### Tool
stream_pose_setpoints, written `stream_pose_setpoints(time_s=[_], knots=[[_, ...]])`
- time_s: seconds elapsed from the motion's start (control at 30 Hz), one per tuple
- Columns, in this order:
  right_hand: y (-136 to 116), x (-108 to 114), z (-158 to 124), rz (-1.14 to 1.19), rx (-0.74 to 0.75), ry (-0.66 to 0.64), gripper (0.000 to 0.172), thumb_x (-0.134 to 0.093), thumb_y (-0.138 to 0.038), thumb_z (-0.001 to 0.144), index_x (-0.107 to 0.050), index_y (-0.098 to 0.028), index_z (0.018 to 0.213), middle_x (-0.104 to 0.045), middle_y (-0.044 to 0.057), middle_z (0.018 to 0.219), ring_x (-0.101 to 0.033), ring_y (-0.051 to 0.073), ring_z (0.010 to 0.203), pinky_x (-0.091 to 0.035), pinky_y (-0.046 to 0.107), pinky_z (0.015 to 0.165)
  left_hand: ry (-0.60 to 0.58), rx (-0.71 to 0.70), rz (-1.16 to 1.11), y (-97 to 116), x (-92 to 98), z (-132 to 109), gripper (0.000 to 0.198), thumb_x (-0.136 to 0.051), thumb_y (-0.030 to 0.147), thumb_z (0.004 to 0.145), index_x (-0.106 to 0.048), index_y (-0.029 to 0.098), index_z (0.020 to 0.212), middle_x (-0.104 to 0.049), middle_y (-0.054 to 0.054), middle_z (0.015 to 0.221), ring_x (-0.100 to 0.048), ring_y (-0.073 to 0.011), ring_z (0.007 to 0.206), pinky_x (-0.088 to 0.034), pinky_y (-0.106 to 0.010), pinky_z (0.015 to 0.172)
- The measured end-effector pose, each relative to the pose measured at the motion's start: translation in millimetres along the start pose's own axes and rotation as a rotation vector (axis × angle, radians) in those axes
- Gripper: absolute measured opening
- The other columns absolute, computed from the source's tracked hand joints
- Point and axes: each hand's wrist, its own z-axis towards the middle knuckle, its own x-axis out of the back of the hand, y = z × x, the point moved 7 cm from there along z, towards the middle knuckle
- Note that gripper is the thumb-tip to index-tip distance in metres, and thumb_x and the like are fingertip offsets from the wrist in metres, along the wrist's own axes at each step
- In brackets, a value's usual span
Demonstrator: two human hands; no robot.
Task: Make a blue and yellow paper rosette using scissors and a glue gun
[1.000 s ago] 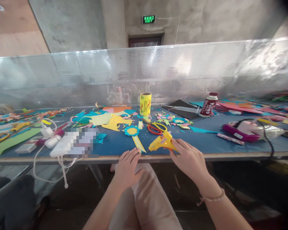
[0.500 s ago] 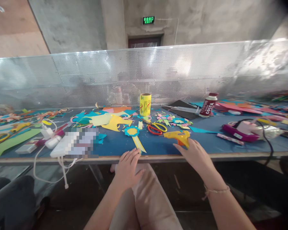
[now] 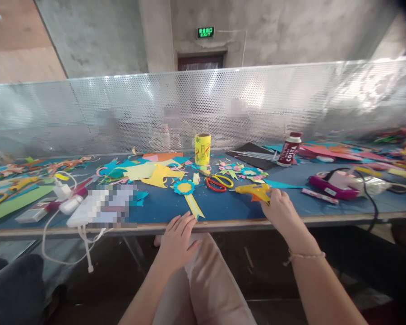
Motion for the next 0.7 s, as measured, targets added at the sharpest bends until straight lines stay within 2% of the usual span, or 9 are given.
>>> stream_pose_setpoints(time_s=[0.13,0.27,0.37,0.5,0.57,0.7], knots=[[-9,5,6,-0.019,0.055,0.033,0.028,-0.046,-0.023,0.077,-0.052,-0.011,0.102,-0.056,0.016,0.087,-0.054,0.029,0.087,-0.043,0.041,0.074,0.140,-0.034,-0.029,1,10.4,-5,0.032,-0.051,0.020,0.081,-0.050,0.013,0.112,-0.061,-0.013,0.115,-0.053,-0.0227,0.115,-0.043,-0.042,0.097],[-19,5,4,-0.028,0.074,-0.002,0.031,-0.048,-0.031,0.080,-0.052,-0.014,0.106,-0.056,0.015,0.094,-0.053,0.028,0.091,-0.043,0.039,0.075,0.324,-0.015,-0.083,-2,29.5,-21,0.006,-0.052,0.011,0.082,-0.053,0.017,0.083,-0.066,-0.007,0.091,-0.062,-0.0179,0.096,-0.049,-0.037,0.087],[-26,11,-2,-0.016,0.054,-0.002,0.029,-0.049,-0.032,0.081,-0.054,-0.017,0.104,-0.057,0.014,0.096,-0.054,0.027,0.088,-0.043,0.038,0.073,0.378,-0.001,-0.137,-5,42.4,-35,0.012,-0.056,0.007,0.080,-0.053,0.017,0.074,-0.064,-0.002,0.074,-0.063,-0.0141,0.079,-0.052,-0.030,0.074],[-39,19,-9,0.052,0.066,0.017,0.022,-0.047,-0.031,0.081,-0.057,-0.019,0.096,-0.060,0.011,0.096,-0.056,0.025,0.084,-0.043,0.037,0.069,0.470,-0.050,-0.136,-5,58.9,-50,0.015,-0.061,0.003,0.076,-0.060,0.016,0.083,-0.068,-0.003,0.079,-0.064,-0.0134,0.080,-0.053,-0.027,0.075],[-45,21,-12,0.114,0.098,0.020,0.018,-0.047,-0.030,0.081,-0.057,-0.019,0.092,-0.061,0.009,0.095,-0.057,0.025,0.085,-0.044,0.036,0.071,0.475,-0.037,-0.128,-8,62.3,-57,0.016,-0.061,0.003,0.076,-0.063,0.016,0.086,-0.069,-0.003,0.082,-0.065,-0.0135,0.082,-0.054,-0.026,0.077],[-52,26,-18,0.294,0.182,0.038,0.015,-0.047,-0.028,0.082,-0.058,-0.020,0.089,-0.063,0.008,0.092,-0.058,0.023,0.088,-0.045,0.037,0.077,0.394,0.053,-0.134,-21,61.5,-72,0.014,-0.054,0.006,0.081,-0.064,0.017,0.084,-0.069,-0.003,0.082,-0.066,-0.0129,0.079,-0.055,-0.024,0.076]])
